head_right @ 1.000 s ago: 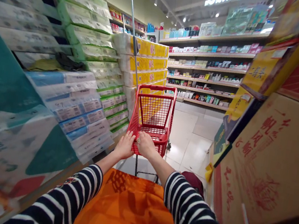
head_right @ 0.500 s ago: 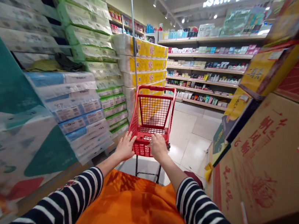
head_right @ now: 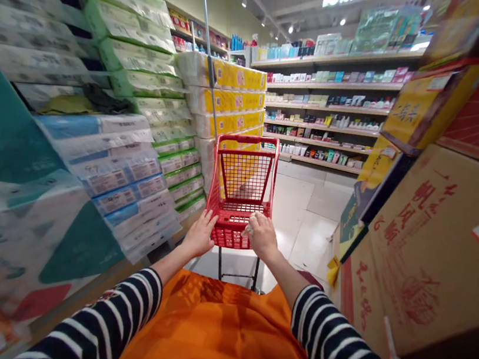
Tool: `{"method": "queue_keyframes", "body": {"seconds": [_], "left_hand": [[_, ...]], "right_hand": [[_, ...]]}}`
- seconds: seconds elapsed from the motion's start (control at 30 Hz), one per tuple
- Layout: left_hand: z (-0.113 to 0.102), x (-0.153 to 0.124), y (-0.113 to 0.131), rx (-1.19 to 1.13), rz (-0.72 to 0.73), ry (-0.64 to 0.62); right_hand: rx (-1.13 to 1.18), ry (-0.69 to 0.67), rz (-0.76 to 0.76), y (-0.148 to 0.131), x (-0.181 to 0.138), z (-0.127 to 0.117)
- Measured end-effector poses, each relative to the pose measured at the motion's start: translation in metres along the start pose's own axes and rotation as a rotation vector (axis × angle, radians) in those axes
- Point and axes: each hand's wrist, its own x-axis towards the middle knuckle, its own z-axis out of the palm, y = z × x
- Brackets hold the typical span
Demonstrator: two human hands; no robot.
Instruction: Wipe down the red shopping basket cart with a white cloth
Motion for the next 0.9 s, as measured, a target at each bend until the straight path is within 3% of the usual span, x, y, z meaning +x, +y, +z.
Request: {"method": "queue_keyframes", "body": {"seconds": [0.17, 0.27, 0.4, 0.57, 0.67, 0.77, 0.9], "left_hand": [[0.001, -0.002, 0.001, 0.014, 0.009, 0.001], [0.001, -0.003, 0.0, 0.027, 0.018, -0.007], [0.001, -0.002, 0.001, 0.044, 0.012, -0.009], [0.0, 0.0, 0.006, 0.03, 0.011, -0.031], [-0.001, 0.001, 0.008, 0.026, 0.009, -0.028], [-0.003, 0.002, 0.011, 0.023, -0.004, -0.038], [-0.006, 0.004, 0.014, 0.04, -0.022, -0.064]], "right_hand": [[0.015, -0.093, -0.042, -0.051, 0.019, 0.019], [-0.004, -0.126, -0.102, -0.058, 0.022, 0.023], [-0.028, -0.091, -0.124, -0.025, 0.012, 0.016], [-0.039, 0.104, -0.019, 0.027, 0.007, 0.002], [-0.086, 0.119, 0.009, 0.035, 0.008, 0.002], [-0.089, 0.066, -0.017, 0.017, 0.005, 0.013], [-0.081, 0.05, -0.047, -0.029, 0.003, 0.032]]}}
